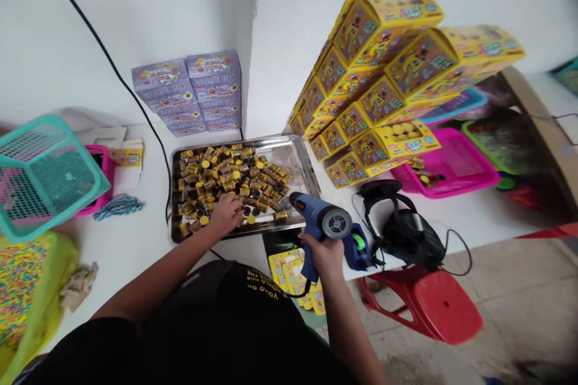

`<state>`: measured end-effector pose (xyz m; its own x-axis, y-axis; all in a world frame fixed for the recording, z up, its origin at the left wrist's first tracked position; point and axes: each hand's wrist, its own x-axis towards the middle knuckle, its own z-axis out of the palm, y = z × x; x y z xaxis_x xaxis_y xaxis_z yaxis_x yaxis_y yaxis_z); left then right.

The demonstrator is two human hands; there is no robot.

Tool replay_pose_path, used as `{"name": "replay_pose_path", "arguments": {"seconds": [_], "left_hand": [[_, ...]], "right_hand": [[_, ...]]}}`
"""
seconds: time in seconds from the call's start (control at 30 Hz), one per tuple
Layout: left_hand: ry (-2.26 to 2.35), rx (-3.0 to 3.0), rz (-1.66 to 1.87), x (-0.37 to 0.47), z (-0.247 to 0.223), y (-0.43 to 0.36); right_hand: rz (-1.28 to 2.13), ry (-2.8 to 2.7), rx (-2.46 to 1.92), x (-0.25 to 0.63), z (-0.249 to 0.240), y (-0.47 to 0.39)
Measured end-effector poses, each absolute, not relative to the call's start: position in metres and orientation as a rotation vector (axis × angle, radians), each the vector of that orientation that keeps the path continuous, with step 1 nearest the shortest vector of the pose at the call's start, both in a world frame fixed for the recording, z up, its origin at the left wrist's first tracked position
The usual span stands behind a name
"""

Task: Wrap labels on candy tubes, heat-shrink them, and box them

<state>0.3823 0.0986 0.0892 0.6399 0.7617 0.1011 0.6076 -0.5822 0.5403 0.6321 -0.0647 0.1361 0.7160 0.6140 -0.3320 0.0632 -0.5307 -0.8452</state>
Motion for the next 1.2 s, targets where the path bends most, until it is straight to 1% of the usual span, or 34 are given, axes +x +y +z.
{"name": "replay_pose_path", "arguments": {"seconds": [0.1,0.2,0.27,0.43,0.6,0.7,0.83,1.03,1.2], "left_hand": [[1.115,2.387,0.406,0.362,0.089,0.089],[1.135,2.376,0.412,0.349,0.091,0.083],[1.153,2.379,0.426,0.342,0.094,0.080],[1.270,2.418,0.401,0.315,0.092,0.073],[1.434,2.438,0.348,0.270,0.079,0.056],[1.528,2.423,0.324,0.246,0.072,0.044],[1.599,2.380,0.287,0.226,0.062,0.035],[1.639,2.350,0.173,0.215,0.052,0.035],[1.617,2.379,0.022,0.215,0.053,0.034]], "right_hand": [[0.805,-0.398,-2.053,0.638,0.130,-0.070],[0.983,-0.360,-1.886,0.638,0.132,-0.071],[1.034,-0.347,-1.800,0.636,0.135,-0.069],[0.759,-0.333,-1.983,0.641,0.138,-0.070],[0.869,-0.229,-1.823,0.645,0.141,-0.072],[0.846,-0.235,-1.791,0.642,0.141,-0.069],[0.872,-0.305,-1.820,0.636,0.141,-0.067],[1.058,-0.431,-1.858,0.625,0.146,-0.074],[0.918,-0.501,-2.111,0.621,0.140,-0.091]]}}
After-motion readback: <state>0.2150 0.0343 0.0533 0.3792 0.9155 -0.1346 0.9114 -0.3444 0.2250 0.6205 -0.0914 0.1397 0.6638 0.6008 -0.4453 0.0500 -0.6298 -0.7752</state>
